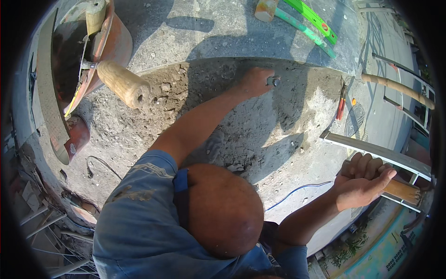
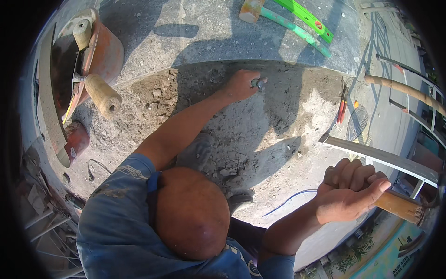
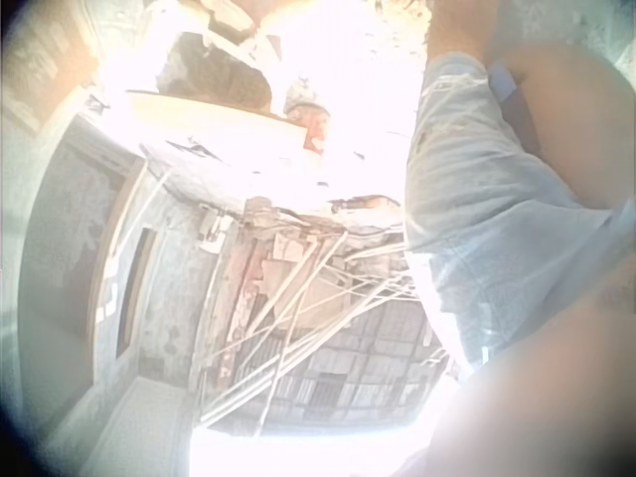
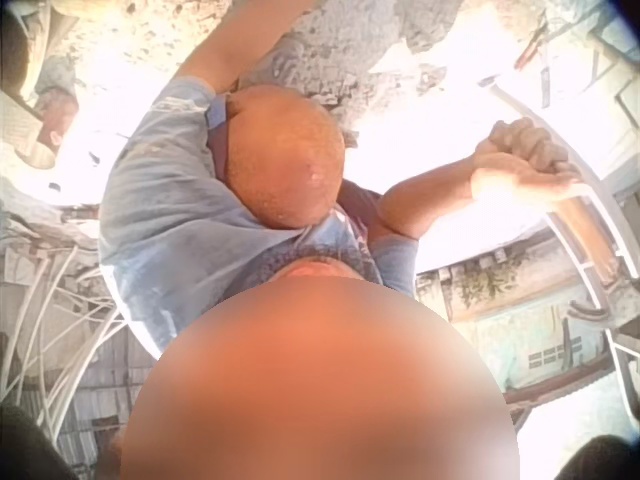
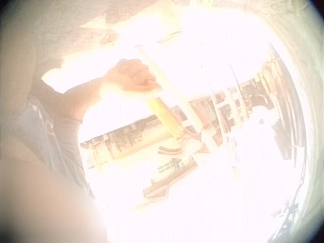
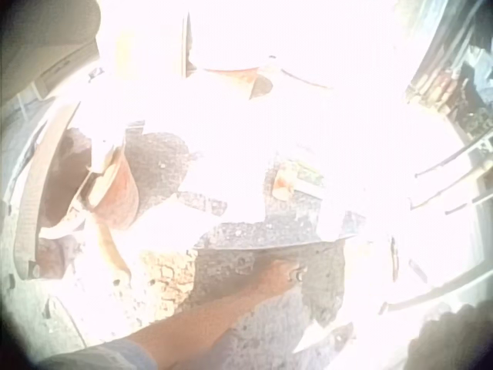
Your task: Using a hammer and trowel to repair a concrete ledge or step.
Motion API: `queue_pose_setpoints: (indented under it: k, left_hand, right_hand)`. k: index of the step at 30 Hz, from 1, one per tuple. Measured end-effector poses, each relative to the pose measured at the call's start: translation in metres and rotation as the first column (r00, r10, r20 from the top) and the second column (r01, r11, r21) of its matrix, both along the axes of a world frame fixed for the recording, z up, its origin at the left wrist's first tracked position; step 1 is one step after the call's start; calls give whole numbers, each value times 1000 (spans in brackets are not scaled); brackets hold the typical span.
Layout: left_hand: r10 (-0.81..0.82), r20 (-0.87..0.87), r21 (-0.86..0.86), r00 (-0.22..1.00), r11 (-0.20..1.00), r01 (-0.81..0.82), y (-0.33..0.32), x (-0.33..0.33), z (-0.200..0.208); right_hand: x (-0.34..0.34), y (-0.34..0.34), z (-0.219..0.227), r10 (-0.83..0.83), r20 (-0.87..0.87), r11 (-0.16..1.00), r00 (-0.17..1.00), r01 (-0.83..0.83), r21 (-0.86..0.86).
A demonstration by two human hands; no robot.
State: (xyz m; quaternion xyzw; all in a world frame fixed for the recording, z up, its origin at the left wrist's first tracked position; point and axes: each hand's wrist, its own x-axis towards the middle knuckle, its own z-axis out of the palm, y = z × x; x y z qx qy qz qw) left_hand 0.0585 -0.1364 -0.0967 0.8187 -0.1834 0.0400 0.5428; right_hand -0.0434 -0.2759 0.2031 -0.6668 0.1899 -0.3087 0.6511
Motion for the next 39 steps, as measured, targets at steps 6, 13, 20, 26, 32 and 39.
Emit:
queue_pose_setpoints:
  k: [6, 13, 20, 26, 32, 39]
  left_hand:
    - [12, 58, -25, 998, 1000, -10, -7, -2, -5]
    - [1, -16, 9, 1000, 1000, -1, -1, -2, -1]
    - [-17, -46, 14, 999, 1000, 18, -4, -2, -4]
    - [16, -25, 57, 1000, 998, -15, 5, -8, -10]
    - [-24, -247, 150, 969, 987, 63, 3, -44, 12]
    - [-153, 81, 180, 985, 974, 136, -19, -24, 24]
  right_hand:
    - [-59, 15, -168, 324, -583, 907, 745, -420, -32]
    - [-24, 1, -61, 152, -375, 988, 915, -135, 72]
    - [-35, 22, -119, 104, -23, 993, 994, -103, 63]
    - [-73, 4, -172, 382, -695, 908, 610, -388, 159]
    - [-45, -10, -109, 212, -504, 972, 837, -130, 194]
    - [-30, -10, -71, 85, -446, 992, 891, -33, 123]
